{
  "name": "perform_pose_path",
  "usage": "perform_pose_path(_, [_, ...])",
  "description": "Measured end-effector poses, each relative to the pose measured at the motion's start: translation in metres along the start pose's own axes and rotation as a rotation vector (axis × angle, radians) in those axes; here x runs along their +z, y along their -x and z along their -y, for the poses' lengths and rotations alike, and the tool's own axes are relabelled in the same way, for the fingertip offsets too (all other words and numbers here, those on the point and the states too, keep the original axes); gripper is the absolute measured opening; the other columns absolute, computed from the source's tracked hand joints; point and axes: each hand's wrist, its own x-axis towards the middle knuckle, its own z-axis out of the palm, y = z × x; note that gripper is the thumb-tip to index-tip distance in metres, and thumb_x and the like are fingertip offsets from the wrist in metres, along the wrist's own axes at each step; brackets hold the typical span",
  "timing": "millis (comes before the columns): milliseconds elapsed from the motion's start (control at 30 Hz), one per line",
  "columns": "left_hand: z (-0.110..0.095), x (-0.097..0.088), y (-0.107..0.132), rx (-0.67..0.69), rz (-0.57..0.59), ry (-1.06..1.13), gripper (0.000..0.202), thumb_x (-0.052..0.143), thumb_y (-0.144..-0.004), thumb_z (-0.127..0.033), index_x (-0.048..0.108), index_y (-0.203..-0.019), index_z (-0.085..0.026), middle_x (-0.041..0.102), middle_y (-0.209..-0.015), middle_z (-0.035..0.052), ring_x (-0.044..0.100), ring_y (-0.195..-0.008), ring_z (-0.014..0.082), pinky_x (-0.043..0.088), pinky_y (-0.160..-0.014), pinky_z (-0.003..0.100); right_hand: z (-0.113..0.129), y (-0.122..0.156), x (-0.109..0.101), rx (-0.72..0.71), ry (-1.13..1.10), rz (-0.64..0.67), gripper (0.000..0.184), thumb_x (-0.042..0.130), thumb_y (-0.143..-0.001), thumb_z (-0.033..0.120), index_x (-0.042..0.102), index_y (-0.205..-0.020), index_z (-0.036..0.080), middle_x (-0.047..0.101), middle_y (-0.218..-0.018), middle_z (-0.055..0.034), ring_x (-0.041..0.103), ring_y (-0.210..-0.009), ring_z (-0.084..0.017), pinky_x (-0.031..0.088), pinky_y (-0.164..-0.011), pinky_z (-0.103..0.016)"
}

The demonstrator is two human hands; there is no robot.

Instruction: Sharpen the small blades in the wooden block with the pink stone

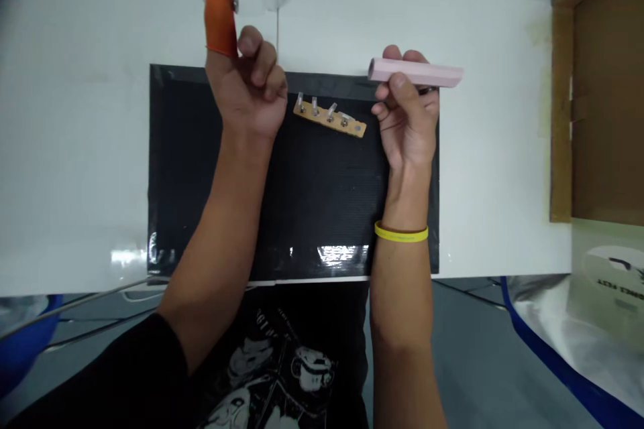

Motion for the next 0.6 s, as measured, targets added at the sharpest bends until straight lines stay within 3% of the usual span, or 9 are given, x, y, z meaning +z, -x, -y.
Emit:
perform_pose_path(133, [-0.012,-0.022,-0.008,-0.037,0.075,0.293,0.055,0.016,-0.113,-0.036,0.058,-0.077,-0.030,0.050,-0.056,-0.0057,0.033,-0.050,0.0096,0.025,-0.042,0.029,-0.001,0.001,-0.004,-0.006,-0.020,-0.013,0.032,0.076,-0.074,0.040,0.062,-0.102,0.035,0.066,-0.124,0.0076,0.070,-0.093,-0.015,0.063,-0.064,-0.024])
perform_pose_path(267, [-0.020,-0.034,-0.009,0.003,0.174,0.398,0.064,0.004,-0.110,-0.046,0.054,-0.074,-0.032,0.059,-0.062,-0.0098,0.038,-0.057,0.0068,0.036,-0.047,0.021,0.001,-0.002,-0.008,0.003,-0.162,-0.006,0.028,0.076,-0.072,0.032,0.066,-0.098,0.035,0.069,-0.119,0.0105,0.069,-0.091,-0.013,0.061,-0.059,-0.020])
perform_pose_path(400, [-0.020,-0.040,-0.008,0.054,0.278,0.482,0.063,0.002,-0.111,-0.040,0.051,-0.073,-0.029,0.061,-0.065,-0.0093,0.041,-0.055,0.0057,0.045,-0.057,0.016,0.022,0.004,-0.010,0.184,-0.651,-0.070,0.036,0.064,-0.080,0.020,0.068,-0.103,0.047,0.073,-0.106,0.0173,0.070,-0.081,-0.010,0.054,-0.051,-0.017])
perform_pose_path(500, [-0.019,-0.044,-0.007,0.151,0.307,0.479,0.062,0.004,-0.111,-0.035,0.052,-0.073,-0.026,0.057,-0.069,-0.0039,0.046,-0.055,0.0073,0.048,-0.062,0.021,0.037,0.012,-0.011,0.352,-1.114,-0.060,0.034,0.054,-0.093,0.030,0.066,-0.114,0.055,0.073,-0.109,0.0157,0.069,-0.070,-0.010,0.047,-0.047,-0.023])
perform_pose_path(600, [-0.017,-0.043,-0.003,0.228,0.309,0.420,0.057,0.007,-0.110,-0.032,0.053,-0.076,-0.025,0.055,-0.077,-0.0017,0.052,-0.061,0.0084,0.051,-0.071,0.021,0.035,0.016,-0.010,0.342,-1.193,0.094,0.037,0.051,-0.097,0.033,0.062,-0.125,0.053,0.073,-0.113,0.0114,0.068,-0.061,-0.011,0.045,-0.043,-0.026])
